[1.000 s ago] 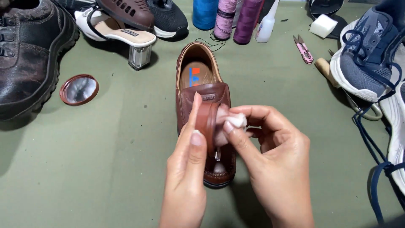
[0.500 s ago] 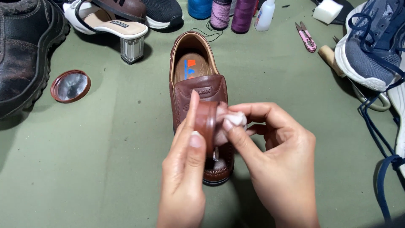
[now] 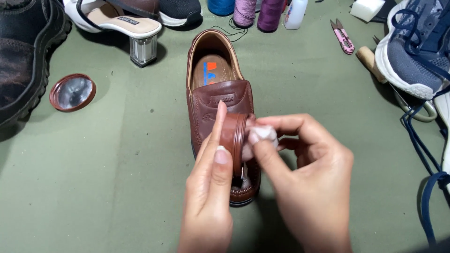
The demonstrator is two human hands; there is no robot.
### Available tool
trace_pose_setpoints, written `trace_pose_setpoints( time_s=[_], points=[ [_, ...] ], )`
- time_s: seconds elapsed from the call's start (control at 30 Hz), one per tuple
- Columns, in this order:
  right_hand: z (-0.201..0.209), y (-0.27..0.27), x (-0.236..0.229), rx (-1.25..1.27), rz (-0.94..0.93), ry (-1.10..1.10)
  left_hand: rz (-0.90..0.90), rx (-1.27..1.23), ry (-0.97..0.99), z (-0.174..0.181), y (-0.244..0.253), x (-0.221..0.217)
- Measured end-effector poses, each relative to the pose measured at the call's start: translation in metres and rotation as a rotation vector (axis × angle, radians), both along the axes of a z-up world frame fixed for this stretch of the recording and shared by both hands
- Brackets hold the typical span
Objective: The person holds a brown leather loafer and rubs its surface with a white sponge. They dip the sponge into a round tin of brown shoe polish and continue applying it to the shoe. The person rotates the shoe to polish different areas, including the toe and sides, while other shoes and supplies sit on the table.
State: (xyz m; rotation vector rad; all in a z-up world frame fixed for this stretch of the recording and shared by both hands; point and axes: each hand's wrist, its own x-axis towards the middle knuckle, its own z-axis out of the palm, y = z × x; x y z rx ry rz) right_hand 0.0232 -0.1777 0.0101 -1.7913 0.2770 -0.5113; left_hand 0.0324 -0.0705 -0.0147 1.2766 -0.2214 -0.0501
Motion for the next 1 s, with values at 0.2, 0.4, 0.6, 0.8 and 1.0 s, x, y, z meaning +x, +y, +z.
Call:
trace_pose_setpoints(
  time_s=[0.2,0.4,0.6,0.8,1.0],
  points=[
    [0.0,-0.001,0.004,-0.064,0.02,-0.054,0.008,-0.021,0.029,0.0,0.001,0.002],
    [-0.005,0.0,0.002,-0.053,0.032,-0.06,0.039,0.221,-0.061,0.004,0.002,0.002],
    [-0.006,-0.002,0.002,0.022,0.039,-0.02,0.049,0.25,-0.102,0.002,0.001,0.001],
    [-0.007,-0.005,0.003,0.05,0.034,0.02,0.024,0.246,-0.126,-0.001,0.001,0.003],
    [-0.014,-0.008,0.006,0.052,0.064,0.028,0.004,0.272,-0.111,-0.002,0.004,0.004]
  ],
)
